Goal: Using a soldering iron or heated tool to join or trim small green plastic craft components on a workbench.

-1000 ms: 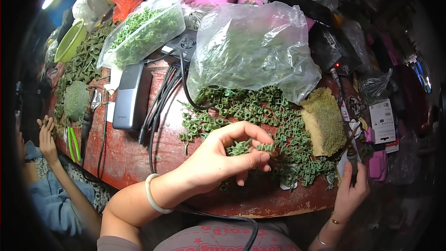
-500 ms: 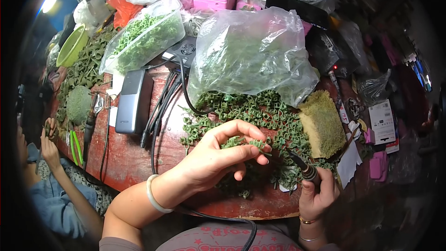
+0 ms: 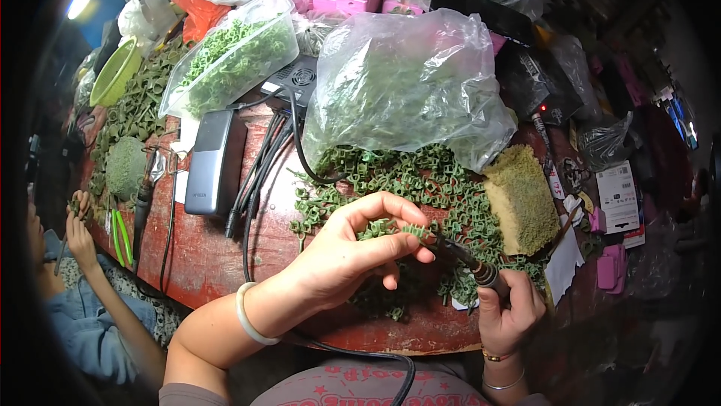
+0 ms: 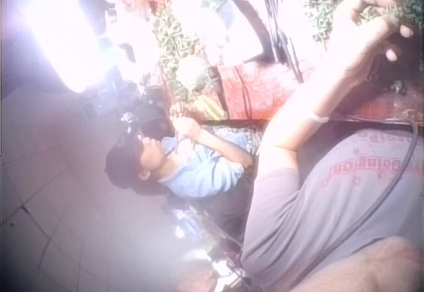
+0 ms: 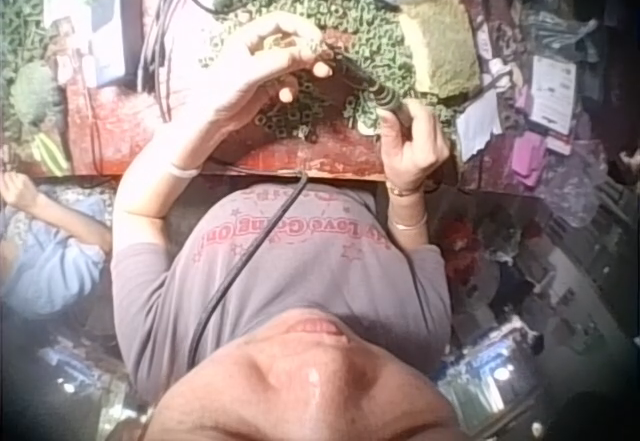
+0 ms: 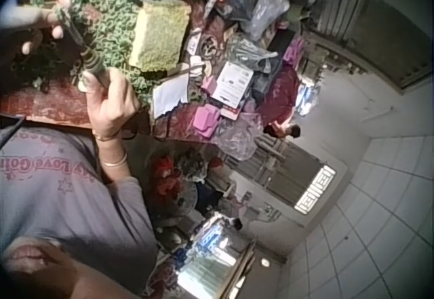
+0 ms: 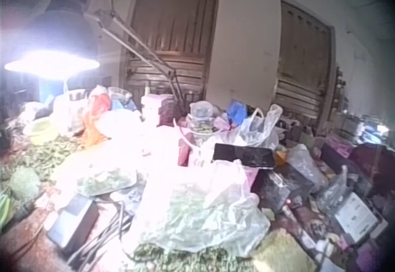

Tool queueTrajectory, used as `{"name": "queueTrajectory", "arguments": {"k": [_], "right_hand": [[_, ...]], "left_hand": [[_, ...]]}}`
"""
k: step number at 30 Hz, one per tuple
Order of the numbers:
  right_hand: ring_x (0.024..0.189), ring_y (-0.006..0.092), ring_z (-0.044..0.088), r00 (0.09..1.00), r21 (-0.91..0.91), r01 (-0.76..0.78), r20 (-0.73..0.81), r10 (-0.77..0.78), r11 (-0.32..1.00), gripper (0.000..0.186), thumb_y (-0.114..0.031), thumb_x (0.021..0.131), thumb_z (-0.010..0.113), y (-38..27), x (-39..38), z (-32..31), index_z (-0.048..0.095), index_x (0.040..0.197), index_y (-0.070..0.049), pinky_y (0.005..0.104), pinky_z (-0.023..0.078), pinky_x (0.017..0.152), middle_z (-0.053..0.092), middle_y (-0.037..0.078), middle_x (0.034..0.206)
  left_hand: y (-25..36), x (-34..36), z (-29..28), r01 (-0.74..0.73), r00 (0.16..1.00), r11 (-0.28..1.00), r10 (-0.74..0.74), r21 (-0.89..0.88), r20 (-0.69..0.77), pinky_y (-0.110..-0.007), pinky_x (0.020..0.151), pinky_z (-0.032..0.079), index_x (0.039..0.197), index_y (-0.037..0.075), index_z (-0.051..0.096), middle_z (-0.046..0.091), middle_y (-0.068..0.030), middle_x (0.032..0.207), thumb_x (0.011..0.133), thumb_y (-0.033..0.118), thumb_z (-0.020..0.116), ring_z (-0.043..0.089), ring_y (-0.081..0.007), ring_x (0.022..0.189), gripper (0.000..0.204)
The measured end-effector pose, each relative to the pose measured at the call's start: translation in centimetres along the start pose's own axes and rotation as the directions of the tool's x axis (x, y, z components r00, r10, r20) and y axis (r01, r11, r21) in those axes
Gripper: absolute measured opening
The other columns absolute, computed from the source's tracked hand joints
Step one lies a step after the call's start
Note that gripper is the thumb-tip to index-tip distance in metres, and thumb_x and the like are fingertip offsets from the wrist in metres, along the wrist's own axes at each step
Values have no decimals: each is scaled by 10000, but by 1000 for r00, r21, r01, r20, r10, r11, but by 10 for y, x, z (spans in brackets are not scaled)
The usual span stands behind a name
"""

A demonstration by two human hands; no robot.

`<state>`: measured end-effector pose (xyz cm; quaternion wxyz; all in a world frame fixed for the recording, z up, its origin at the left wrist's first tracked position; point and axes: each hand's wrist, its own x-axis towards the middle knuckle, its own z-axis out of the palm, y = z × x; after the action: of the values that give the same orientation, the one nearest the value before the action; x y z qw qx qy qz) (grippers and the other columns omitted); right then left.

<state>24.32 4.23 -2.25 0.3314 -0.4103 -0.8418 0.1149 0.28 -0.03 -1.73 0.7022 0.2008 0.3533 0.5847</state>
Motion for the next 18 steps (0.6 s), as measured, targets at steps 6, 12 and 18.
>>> {"name": "queueTrajectory", "arguments": {"k": [6, 12, 18], "right_hand": [[517, 264, 532, 999, -22, 41, -13, -41, 999, 412, -408, 836, 711, 1, 0, 1, 580, 853, -18, 355, 415, 463, 530, 88, 654], [521, 270, 538, 1000, -23, 22, 10, -22, 999, 411, -403, 832, 716, 2, 0, 1, 580, 859, -17, 359, 418, 463, 533, 90, 653], [535, 264, 529, 985, -107, -89, -156, 72, 990, 473, -484, 846, 675, 8, -5, -11, 592, 840, -18, 360, 401, 491, 525, 89, 649]], "left_hand": [[1, 0, 2, 3, 1000, 1000, -3, 4, -4, -201, 484, 488, 1075, 13, 546, 614, -87, 933, 887, 16, 604, 666, -161, 870, 197], [1, 0, 1, 4, 1000, 1000, -4, 1, 2, -201, 487, 489, 1072, 12, 547, 613, -86, 936, 886, 18, 607, 665, -164, 876, 195], [3, -1, 1, 33, 999, 999, -33, 6, -20, -201, 492, 487, 1081, 26, 553, 612, -71, 935, 858, -15, 638, 664, -168, 896, 242]]}}
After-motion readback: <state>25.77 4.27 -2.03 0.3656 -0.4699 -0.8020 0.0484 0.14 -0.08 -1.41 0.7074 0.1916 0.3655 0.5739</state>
